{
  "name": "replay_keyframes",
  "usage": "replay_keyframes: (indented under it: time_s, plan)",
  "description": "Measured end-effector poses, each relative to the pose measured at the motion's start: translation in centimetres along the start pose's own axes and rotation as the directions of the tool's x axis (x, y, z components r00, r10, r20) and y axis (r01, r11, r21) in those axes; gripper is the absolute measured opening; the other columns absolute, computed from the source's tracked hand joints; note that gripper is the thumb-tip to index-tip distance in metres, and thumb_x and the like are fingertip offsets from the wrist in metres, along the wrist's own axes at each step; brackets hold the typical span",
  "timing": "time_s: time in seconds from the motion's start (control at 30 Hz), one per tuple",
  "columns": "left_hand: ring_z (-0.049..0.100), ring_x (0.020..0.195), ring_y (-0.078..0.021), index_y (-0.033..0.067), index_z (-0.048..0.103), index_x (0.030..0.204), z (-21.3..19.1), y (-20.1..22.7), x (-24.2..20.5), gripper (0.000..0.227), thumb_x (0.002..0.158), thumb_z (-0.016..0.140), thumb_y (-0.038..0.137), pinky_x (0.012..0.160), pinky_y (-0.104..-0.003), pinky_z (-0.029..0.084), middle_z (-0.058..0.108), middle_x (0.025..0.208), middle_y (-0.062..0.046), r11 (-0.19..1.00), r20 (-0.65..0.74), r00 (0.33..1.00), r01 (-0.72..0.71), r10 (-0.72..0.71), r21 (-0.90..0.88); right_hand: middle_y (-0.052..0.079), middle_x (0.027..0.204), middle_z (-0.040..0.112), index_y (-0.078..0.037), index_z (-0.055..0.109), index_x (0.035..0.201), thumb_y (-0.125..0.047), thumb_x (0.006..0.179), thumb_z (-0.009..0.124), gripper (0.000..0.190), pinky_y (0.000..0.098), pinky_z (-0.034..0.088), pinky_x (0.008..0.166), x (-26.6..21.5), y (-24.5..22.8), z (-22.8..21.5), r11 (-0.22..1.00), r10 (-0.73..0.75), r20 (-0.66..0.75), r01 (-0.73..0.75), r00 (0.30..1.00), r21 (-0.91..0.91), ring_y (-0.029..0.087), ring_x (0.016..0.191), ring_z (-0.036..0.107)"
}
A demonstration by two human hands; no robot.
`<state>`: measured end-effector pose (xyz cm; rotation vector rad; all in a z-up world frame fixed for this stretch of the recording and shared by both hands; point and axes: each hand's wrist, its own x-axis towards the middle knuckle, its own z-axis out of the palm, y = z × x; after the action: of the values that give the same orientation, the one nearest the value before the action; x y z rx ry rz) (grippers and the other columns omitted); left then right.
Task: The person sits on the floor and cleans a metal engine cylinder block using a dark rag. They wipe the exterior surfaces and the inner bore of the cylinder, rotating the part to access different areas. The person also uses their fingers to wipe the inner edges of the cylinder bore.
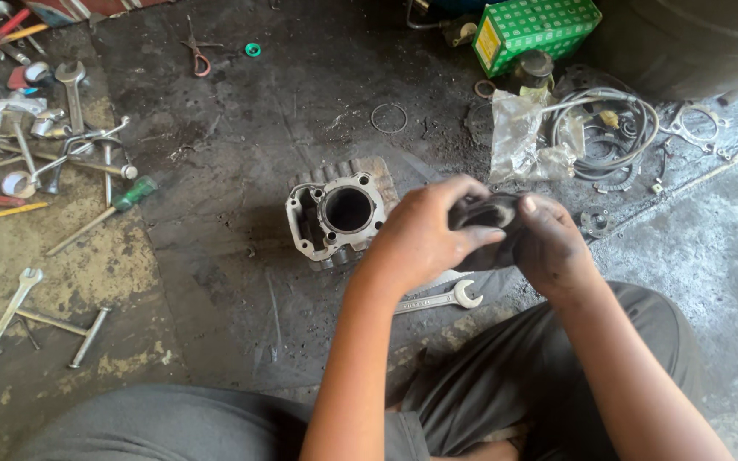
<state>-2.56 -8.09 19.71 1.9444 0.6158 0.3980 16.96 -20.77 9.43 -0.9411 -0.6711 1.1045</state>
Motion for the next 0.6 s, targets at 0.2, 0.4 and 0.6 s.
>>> replay_keyframes:
  time_s: [0.2,0.4,0.6]
  plan:
    - [0.069,0.074,-0.0246,0.0030,0.061,0.085,-1.0,-1.5,0.0,0.031,0.077,0.085,0.020,0.069,-0.040,0.055,0.071,0.082,-0.011,0.995,-0.050,0.994,-0.102,0.102,0.010,0.011,0.127,0.063,0.005,0.070,0.102,-0.022,0.106,0.063,0.028,0.0374,0.044,0.106,1.0,-0.7,1.4,0.861,-0.243,0.177,0.296,0.954,-0.414,0.021,0.120,0.059]
    - [0.069,0.083,-0.0255,0.0042,0.059,0.090,-0.4,-2.3,0.3,0.014,0.080,0.067,-0.001,0.072,-0.041,0.051,0.069,0.084,-0.009,0.983,-0.125,0.991,-0.031,0.054,0.180,0.016,0.114,0.069,0.004,0.072,0.111,-0.030,0.109,0.062,0.036,0.0439,0.048,0.098,1.4,0.7,1.4,0.981,-0.104,0.130,0.124,0.986,-0.152,0.029,0.108,0.064]
    - [0.064,0.098,-0.0282,0.0070,0.057,0.088,2.5,-2.4,1.8,0.025,0.072,0.075,0.001,0.077,-0.040,0.054,0.061,0.101,-0.007,0.946,-0.376,0.914,-0.024,0.152,0.323,0.014,0.120,0.068,-0.005,0.060,0.131,-0.052,0.098,0.049,0.058,0.0473,0.051,0.097,1.4,2.0,4.6,0.900,0.297,-0.090,-0.247,0.951,0.358,0.030,0.113,0.063]
